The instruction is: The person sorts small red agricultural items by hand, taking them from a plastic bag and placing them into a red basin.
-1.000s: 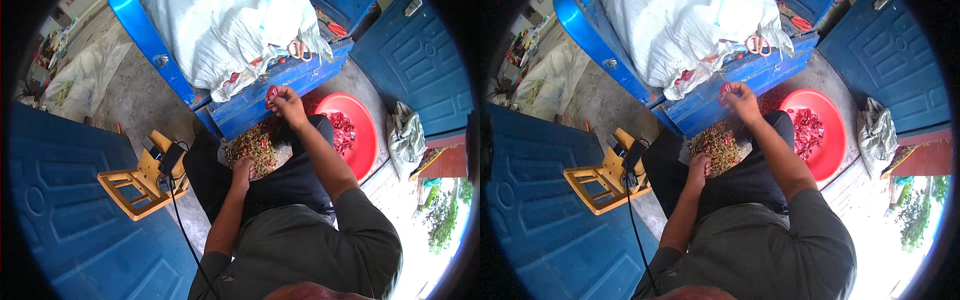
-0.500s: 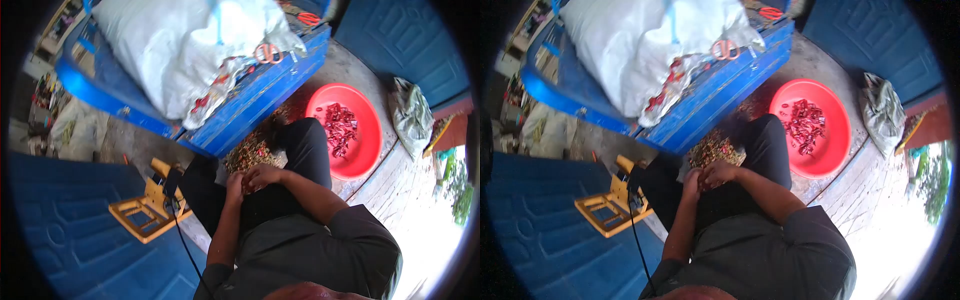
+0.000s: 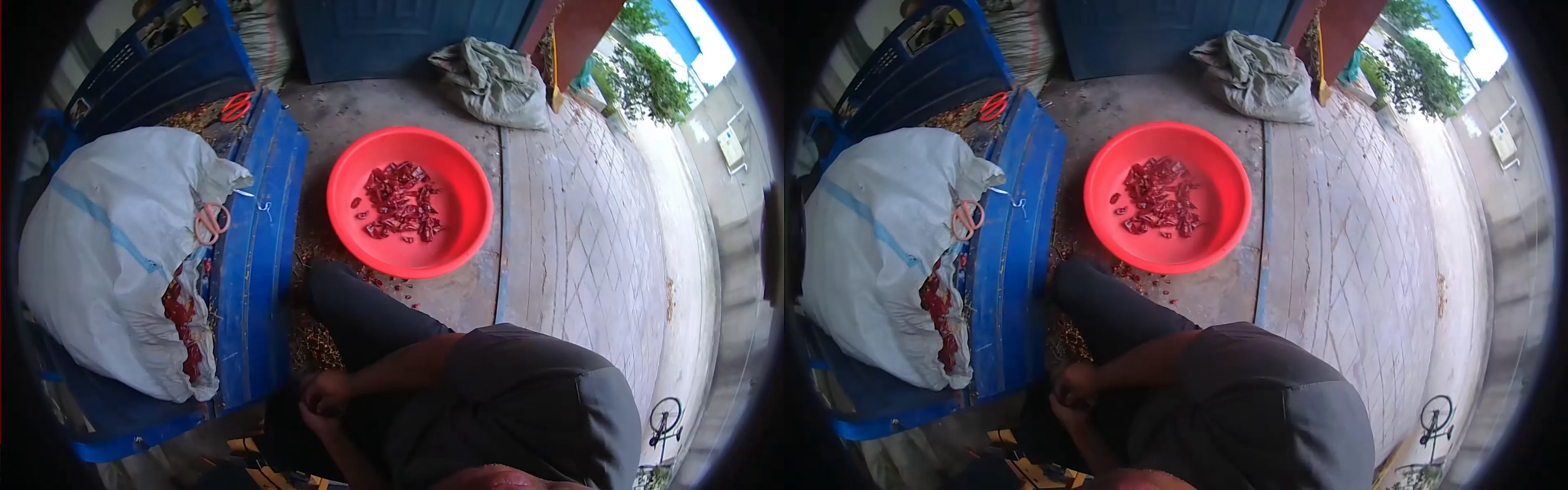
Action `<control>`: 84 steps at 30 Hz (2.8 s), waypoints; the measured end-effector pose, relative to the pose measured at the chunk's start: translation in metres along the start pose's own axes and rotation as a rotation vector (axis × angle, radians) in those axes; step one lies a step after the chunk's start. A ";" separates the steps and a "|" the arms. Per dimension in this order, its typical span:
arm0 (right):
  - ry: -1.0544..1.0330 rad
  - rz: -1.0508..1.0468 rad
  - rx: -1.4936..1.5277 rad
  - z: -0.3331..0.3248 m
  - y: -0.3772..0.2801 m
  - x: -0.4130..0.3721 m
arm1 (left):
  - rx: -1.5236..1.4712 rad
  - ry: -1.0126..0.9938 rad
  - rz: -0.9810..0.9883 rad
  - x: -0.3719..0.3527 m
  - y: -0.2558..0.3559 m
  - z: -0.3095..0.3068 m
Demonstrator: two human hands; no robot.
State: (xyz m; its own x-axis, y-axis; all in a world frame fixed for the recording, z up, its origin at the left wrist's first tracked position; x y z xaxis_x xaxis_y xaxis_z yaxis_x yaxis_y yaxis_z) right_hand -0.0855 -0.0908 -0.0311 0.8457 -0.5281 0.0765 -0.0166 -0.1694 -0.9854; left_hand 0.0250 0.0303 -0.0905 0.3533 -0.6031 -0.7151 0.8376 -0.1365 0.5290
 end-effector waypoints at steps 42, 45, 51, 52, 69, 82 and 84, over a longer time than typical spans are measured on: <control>0.229 0.866 0.560 -0.009 0.023 0.013 | 0.051 0.021 -0.050 -0.030 -0.001 0.057; 0.209 0.630 0.353 -0.014 0.012 0.017 | -0.062 0.057 -0.135 -0.042 0.009 0.066; 0.139 0.451 0.069 -0.027 -0.008 0.026 | -0.060 0.091 -0.005 -0.037 0.016 0.074; 0.147 0.437 0.093 -0.024 -0.001 0.027 | -0.077 0.046 -0.007 -0.036 0.015 0.072; 0.267 0.470 0.157 -0.033 0.027 0.041 | -0.084 0.072 -0.019 -0.032 0.011 0.076; 0.127 0.027 -0.625 -0.096 0.029 0.046 | -0.207 0.008 0.052 -0.053 0.021 0.059; 0.082 0.123 -0.767 -0.093 0.037 0.033 | -0.184 -0.003 0.075 -0.048 0.022 0.066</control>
State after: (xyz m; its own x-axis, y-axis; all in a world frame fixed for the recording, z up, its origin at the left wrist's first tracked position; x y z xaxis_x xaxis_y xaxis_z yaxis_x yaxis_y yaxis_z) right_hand -0.1083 -0.1920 -0.0505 0.7723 -0.6352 0.0139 -0.4971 -0.6178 -0.6093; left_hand -0.0016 0.0042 -0.0145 0.4167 -0.6088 -0.6751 0.8711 0.0550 0.4881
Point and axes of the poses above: each hand's wrist, its own x-axis towards the middle knuckle, its own z-axis out of the palm, y = z × x, the point moved 2 cm from there along x, towards the middle knuckle, and after that the axes turned 7 degrees about y, right-handed, at the moved point
